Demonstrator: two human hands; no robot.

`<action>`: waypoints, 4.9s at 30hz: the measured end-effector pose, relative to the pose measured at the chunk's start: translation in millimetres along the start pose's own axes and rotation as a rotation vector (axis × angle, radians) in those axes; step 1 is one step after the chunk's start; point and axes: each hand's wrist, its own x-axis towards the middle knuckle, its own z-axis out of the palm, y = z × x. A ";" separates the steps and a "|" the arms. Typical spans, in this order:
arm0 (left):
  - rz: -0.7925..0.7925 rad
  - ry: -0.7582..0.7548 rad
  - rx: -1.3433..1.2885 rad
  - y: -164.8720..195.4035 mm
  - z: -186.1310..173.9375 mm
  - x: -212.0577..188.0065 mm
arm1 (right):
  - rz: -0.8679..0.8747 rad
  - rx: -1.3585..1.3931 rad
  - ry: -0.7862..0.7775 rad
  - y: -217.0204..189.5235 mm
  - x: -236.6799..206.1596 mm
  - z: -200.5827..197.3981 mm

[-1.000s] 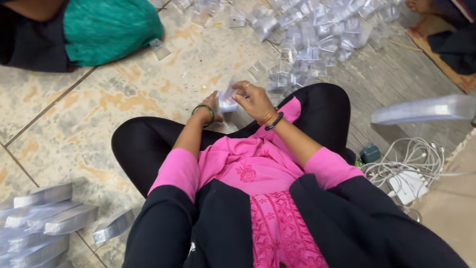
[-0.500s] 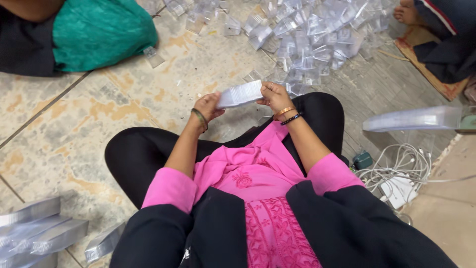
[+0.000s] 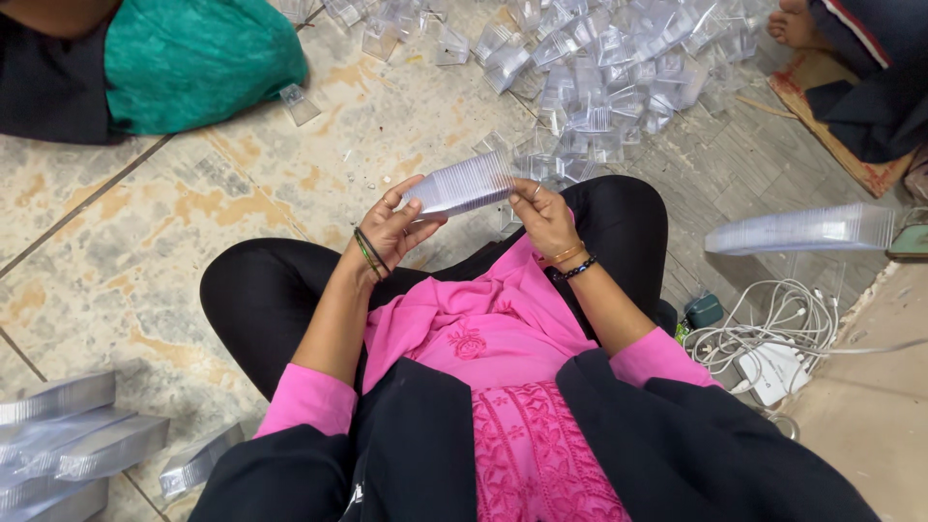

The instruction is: The person sits cross-legged on the floor among piles of clear plastic box components, picks up box halves and lids one at a time, folds and snaps them together by hand, and sets the assembled boxes onto a growing stack beside them.

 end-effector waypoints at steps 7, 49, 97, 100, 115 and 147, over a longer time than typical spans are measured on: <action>0.156 0.044 0.062 -8.3 3.3 -12.2 | 0.015 0.002 -0.072 -31.8 -7.2 7.4; -0.318 -0.278 -0.444 -66.1 21.3 -54.9 | 0.175 0.466 -0.372 -46.4 -23.4 63.7; 0.266 0.542 1.319 -25.5 -47.2 36.7 | 0.235 -1.271 -0.055 -19.1 197.8 -52.1; -0.062 0.467 1.448 -30.6 -60.7 45.4 | 0.050 -1.203 -0.022 -22.4 246.6 5.3; -0.034 0.357 0.438 -36.1 -72.8 82.3 | 0.094 -0.481 0.024 -34.5 193.7 -1.7; 0.154 0.050 0.388 -26.7 -26.6 61.5 | 0.344 -0.090 -0.115 -4.4 47.0 63.4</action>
